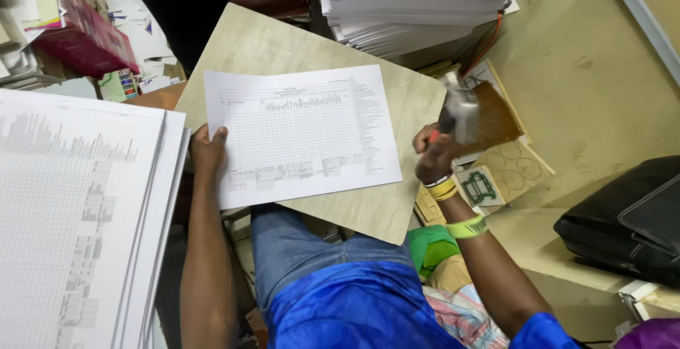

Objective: The person repeatedly takes a sheet of paper from a stack, places it on a small table on their lap, and taps it with a hammer. After tapping, the person removes the sheet and repeats the process with the next sheet.

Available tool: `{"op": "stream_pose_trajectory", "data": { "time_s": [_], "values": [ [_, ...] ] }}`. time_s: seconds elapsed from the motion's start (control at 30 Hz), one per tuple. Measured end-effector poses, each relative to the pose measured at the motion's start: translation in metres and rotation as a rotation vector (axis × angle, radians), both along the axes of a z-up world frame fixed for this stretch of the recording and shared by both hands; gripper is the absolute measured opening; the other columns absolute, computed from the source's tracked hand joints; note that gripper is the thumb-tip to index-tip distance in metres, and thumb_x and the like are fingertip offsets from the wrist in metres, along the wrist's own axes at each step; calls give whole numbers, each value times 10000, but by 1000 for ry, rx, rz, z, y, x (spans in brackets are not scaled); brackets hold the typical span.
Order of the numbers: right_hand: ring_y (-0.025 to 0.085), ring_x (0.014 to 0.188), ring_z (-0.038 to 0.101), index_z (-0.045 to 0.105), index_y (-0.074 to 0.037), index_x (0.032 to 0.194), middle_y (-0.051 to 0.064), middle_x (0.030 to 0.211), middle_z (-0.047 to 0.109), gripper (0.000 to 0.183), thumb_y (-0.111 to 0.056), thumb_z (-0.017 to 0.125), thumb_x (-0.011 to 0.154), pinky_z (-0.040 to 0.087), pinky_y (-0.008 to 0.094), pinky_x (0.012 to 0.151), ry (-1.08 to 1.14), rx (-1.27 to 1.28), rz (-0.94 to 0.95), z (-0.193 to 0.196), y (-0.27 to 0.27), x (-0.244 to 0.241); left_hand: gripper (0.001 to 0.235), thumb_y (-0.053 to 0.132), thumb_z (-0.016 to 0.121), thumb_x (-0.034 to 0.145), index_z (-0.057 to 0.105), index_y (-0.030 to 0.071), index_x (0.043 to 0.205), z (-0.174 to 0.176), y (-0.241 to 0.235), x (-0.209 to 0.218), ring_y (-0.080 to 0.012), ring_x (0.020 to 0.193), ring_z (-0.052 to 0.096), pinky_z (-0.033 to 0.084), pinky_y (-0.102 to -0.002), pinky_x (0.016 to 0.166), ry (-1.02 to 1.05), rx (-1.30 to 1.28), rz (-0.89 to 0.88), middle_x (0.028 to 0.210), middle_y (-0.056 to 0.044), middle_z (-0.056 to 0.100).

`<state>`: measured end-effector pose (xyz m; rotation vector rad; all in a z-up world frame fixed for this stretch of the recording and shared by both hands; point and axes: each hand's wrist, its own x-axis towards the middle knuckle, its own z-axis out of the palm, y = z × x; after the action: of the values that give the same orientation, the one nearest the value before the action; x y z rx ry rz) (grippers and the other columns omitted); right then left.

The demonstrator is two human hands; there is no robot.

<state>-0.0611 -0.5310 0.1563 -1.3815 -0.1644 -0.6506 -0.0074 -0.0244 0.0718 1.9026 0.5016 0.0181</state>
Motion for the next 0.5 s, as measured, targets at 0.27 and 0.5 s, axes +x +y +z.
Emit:
{"op": "stream_pose_trajectory", "data": {
  "time_s": [0.27,0.5],
  "values": [
    [184,333,474,537,-84,844,33,508,395,668,-696,465,1101,406,263,337,540,-5,-13,137,5,27,276,270,713,1082,767,108,1299,-28,8,18,-190,872,570,481,-380,855,-11,5,-30,937,-71,692],
    [228,408,502,482,-56,945,67,508,425,640,-623,246,1126,485,310,492,-204,-54,-18,71,18,89,268,333,726,1066,786,191,1287,2,-5,2,-161,841,610,485,-348,815,43,44,15,914,-25,717]
  ]
}}
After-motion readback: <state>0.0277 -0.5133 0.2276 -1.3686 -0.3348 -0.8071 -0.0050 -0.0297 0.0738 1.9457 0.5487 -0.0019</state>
